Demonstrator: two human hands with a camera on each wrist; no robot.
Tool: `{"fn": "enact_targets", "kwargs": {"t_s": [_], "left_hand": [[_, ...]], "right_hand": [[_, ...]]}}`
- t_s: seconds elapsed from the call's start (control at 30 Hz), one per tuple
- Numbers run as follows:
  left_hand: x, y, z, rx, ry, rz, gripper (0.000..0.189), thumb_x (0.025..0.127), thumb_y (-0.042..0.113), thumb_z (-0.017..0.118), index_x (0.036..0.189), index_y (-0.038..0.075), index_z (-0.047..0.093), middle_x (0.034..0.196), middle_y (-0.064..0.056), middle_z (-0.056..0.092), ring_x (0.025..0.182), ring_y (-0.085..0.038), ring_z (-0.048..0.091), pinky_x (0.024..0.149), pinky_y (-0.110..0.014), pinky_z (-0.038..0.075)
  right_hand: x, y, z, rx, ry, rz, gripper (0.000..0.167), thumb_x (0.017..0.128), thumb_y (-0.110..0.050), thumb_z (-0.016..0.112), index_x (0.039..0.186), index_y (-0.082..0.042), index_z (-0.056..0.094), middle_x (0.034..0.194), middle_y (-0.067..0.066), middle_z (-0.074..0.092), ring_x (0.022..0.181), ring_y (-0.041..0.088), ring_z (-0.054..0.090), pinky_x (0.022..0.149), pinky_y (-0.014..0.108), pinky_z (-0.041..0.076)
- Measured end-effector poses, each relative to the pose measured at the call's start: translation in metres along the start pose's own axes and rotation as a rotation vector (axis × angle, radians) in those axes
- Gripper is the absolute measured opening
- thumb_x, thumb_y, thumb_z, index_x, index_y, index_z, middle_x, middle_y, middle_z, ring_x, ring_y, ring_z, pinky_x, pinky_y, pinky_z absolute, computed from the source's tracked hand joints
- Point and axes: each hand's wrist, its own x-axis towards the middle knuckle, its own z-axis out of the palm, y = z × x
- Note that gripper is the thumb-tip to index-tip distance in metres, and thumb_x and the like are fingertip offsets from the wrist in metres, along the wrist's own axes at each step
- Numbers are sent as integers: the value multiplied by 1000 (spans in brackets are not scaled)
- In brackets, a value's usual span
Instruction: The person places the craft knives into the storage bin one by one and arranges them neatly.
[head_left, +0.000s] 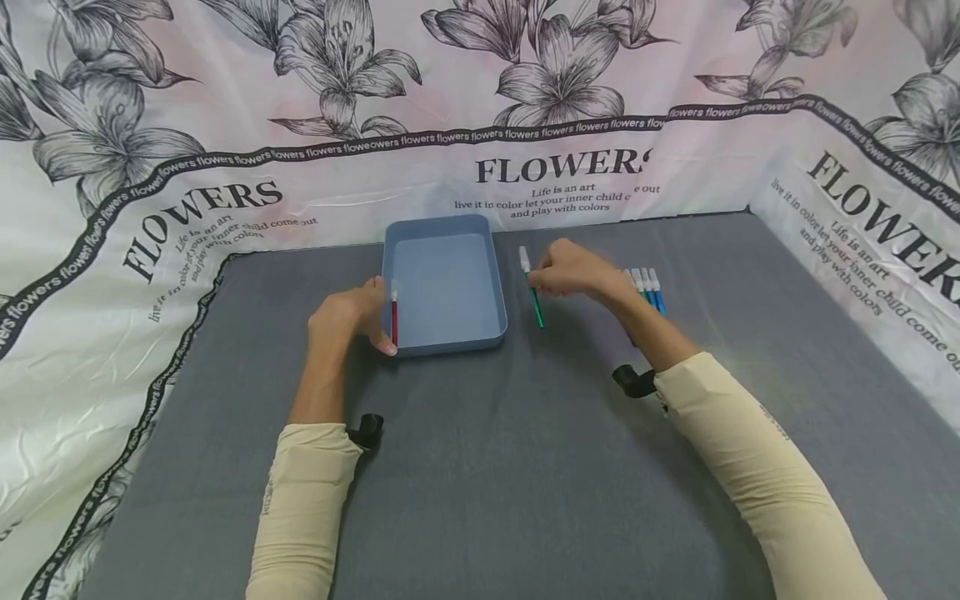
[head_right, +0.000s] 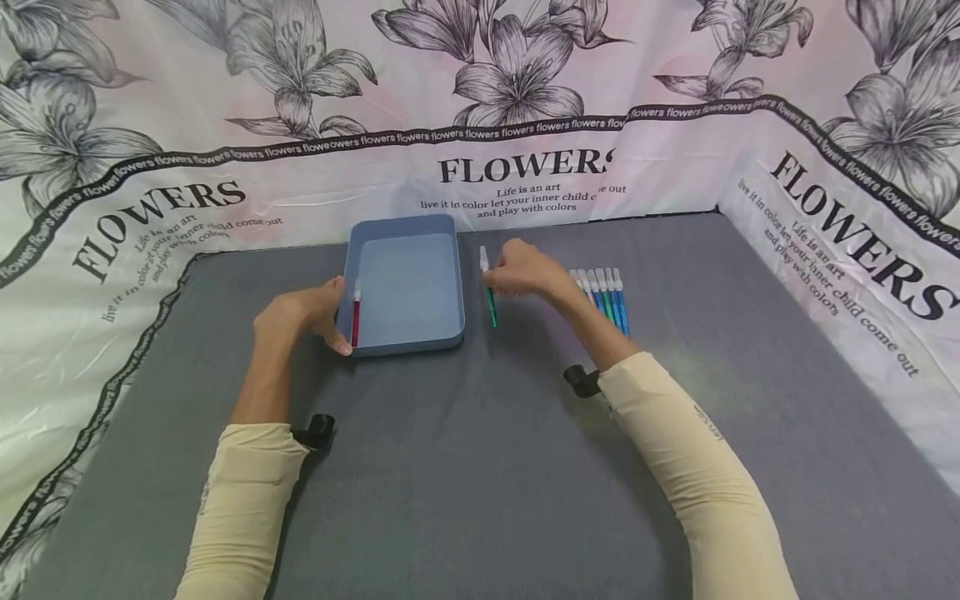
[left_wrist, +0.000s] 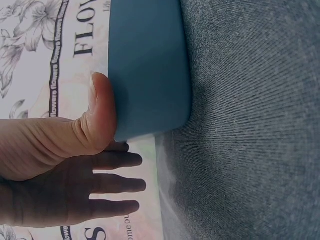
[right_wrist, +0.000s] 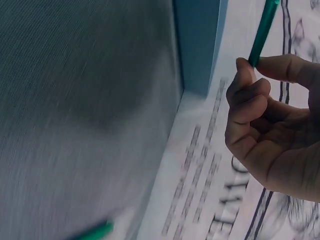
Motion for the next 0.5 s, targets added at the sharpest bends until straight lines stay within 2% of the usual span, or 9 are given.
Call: {"fn": "enact_targets", "kwargs": {"t_s": [0.1,0.23,0.4,0.5], "left_hand": [[0,-1,0,-20,-6,-5,134,82,35,90,165,-3,-8,176,-21,-7,164,-44,7,128,-66,23],[0,-2,-1,-44,-10,-13,135,82,35,91,166,-1,-9,176,-20,-8,164,-44,6,128,-67,22],[1,-2,-2,-42,-15,-8,135,83,35,90,165,-2,-10,176,-21,-8,164,-43,5,129,-64,21],[2,-3,-2,-38,-19,-7,134,83,36,90,166,-2,-9,177,-20,-8,164,-41,6,130,-62,21]], "right_hand": [[11,-18,13,19,-12,-23,45,96,-16,54,51,-14,56,48,-6,45,45,8,32,53,24,30],[29,-39,32,47,-31,-40,45,96,-16,54,51,-15,56,51,-4,53,47,9,41,52,23,37],[53,-62,60,157,-113,-69,47,100,-12,53,54,-9,55,51,-1,47,47,10,35,55,29,35],[66,-73,76,214,-152,-28,45,102,-12,55,58,-6,58,51,-1,46,48,10,35,57,32,33]]}}
